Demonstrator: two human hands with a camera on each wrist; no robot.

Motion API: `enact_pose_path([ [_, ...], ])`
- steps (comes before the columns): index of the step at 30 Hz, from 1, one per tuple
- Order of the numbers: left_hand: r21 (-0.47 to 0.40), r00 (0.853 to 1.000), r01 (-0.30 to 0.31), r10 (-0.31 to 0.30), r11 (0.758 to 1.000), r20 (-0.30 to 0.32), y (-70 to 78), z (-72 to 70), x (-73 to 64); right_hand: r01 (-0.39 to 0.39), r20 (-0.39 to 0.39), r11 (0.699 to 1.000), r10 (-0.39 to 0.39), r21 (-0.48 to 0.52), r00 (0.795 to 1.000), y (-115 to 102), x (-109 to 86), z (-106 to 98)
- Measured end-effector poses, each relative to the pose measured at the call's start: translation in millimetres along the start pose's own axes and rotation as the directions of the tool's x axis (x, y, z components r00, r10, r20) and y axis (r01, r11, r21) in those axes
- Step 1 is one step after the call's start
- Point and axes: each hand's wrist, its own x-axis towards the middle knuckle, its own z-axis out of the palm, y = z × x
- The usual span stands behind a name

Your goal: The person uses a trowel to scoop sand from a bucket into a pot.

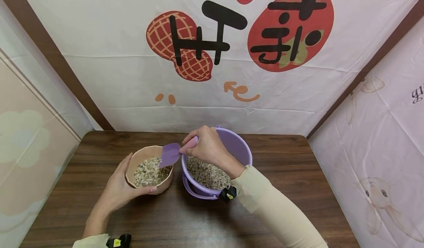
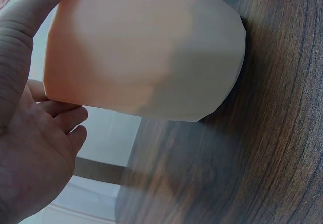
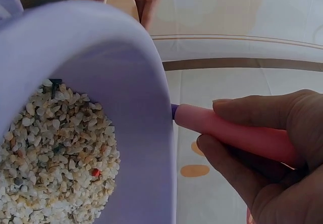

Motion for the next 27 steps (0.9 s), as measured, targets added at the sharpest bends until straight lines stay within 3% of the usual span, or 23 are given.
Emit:
enact_pose_path([
  [7,0.003,1.0,0.014,-0.014,1.0,0.018,0.7,0.2,0.0,0.015,-0.012,1.0,-0.016,-0.009,1.0,0.0,-0.6,-0.4],
  [13,0.009,1.0,0.018,-0.018,1.0,0.022,0.8,-0.4,1.3,-0.002,-0.041,0.999,0.004,0.053,0.999,4.2,-5.3,-2.3],
  [19,0.006,1.0,0.01,-0.01,1.0,0.013,0.8,-0.6,0.8,0.007,-0.08,0.986,0.006,0.169,0.997,12.1,-12.3,-5.9],
  [27,0.007,1.0,-0.01,0.01,1.0,-0.006,0.1,0.1,0.2,0.025,-0.099,0.934,0.011,0.357,0.995,19.2,-25.1,-16.5],
])
